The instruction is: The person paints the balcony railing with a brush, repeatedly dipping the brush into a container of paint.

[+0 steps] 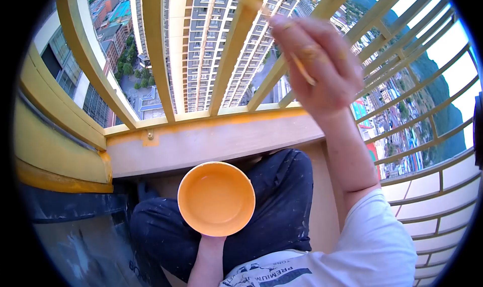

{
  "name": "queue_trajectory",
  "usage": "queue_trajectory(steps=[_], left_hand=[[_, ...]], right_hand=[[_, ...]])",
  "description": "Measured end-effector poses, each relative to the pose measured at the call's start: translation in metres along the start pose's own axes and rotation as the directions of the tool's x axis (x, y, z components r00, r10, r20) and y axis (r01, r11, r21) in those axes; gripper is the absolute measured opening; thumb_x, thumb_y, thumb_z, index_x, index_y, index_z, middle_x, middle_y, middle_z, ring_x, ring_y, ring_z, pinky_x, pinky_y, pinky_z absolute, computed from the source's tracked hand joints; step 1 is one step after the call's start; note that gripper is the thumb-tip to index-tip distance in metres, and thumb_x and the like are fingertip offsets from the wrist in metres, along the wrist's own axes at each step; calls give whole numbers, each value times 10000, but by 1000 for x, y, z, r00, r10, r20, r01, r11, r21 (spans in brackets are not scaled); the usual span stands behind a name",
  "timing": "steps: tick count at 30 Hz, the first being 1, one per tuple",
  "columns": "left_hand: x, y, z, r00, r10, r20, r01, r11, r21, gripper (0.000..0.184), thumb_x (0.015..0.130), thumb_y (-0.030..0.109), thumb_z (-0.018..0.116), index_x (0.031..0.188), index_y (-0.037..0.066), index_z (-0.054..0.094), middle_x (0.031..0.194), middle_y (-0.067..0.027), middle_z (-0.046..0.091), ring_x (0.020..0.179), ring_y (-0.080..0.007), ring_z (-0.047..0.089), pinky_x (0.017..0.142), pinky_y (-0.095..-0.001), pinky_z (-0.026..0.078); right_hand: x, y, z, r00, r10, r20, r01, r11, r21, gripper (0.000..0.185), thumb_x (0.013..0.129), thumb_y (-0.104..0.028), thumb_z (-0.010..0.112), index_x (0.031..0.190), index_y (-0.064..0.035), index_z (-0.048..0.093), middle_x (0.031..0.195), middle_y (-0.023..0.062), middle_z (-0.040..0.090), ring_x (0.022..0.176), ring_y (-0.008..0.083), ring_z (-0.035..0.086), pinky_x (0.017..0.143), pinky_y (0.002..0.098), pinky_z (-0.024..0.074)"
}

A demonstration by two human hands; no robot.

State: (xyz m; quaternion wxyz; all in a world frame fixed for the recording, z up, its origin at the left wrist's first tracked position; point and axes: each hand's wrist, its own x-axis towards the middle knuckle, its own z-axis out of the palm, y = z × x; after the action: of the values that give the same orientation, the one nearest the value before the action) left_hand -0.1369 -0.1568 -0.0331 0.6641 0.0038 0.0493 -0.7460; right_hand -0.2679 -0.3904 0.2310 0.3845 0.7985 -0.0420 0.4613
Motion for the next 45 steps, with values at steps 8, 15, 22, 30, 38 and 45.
queue_trajectory(steps=[8, 15, 22, 30, 38, 45], left_hand=[[-5, 2, -8, 997, 71, 3, -71, 995, 67, 822, 994, 601, 588, 1639, 195, 281, 1668, -174, 306, 1443, -541, 397, 1053, -647, 516], [-6, 2, -12, 996, 78, -36, -77, 996, 39, 841, 994, 620, 572, 1649, 197, 257, 1689, -175, 266, 1461, -543, 366, 1087, -657, 476], [1, 2, -5, 998, 28, 50, -31, 998, 61, 835, 987, 638, 570, 1647, 220, 273, 1712, -160, 229, 1450, -519, 404, 1070, -634, 494], [1, 5, -14, 999, 46, -6, -46, 997, 63, 861, 970, 695, 541, 1643, 225, 284, 1706, -135, 263, 1449, -509, 413, 1073, -618, 496], [-1, 3, -1, 999, 26, 27, -29, 995, 99, 864, 961, 703, 547, 1640, 233, 292, 1690, -135, 305, 1442, -507, 427, 1052, -621, 512], [1, 5, -12, 999, 54, 2, -54, 992, 110, 845, 962, 710, 538, 1624, 228, 329, 1657, -133, 364, 1443, -507, 427, 1056, -622, 508]], right_hand=[[-101, -92, 10, 922, 111, 370, -190, 965, 182, 354, 859, -138, 679, 1191, -45, 756, 1067, 99, 729, 922, 234, 722, 731, 338, 603], [-44, -25, -1, 887, 401, 228, -431, 896, 102, 240, 880, -74, 744, 1113, -118, 782, 862, 59, 716, 757, 213, 701, 645, 350, 571], [31, 41, -25, 985, -173, 6, 171, 971, -167, 325, 846, -88, 703, 1162, -71, 777, 1035, 64, 730, 846, 208, 720, 646, 310, 589], [-84, -58, 3, 912, 196, 360, -268, 950, 161, 368, 886, -117, 668, 1245, -58, 722, 992, 77, 707, 853, 222, 713, 663, 357, 590], [52, 55, -40, 985, -159, -69, 147, 977, -153, 343, 835, -132, 746, 1166, -45, 767, 959, 84, 703, 812, 212, 694, 610, 310, 568], [-53, -58, -6, 895, 84, 438, -193, 958, 211, 345, 856, -135, 657, 1185, -40, 698, 986, 75, 696, 954, 227, 696, 766, 344, 588]])
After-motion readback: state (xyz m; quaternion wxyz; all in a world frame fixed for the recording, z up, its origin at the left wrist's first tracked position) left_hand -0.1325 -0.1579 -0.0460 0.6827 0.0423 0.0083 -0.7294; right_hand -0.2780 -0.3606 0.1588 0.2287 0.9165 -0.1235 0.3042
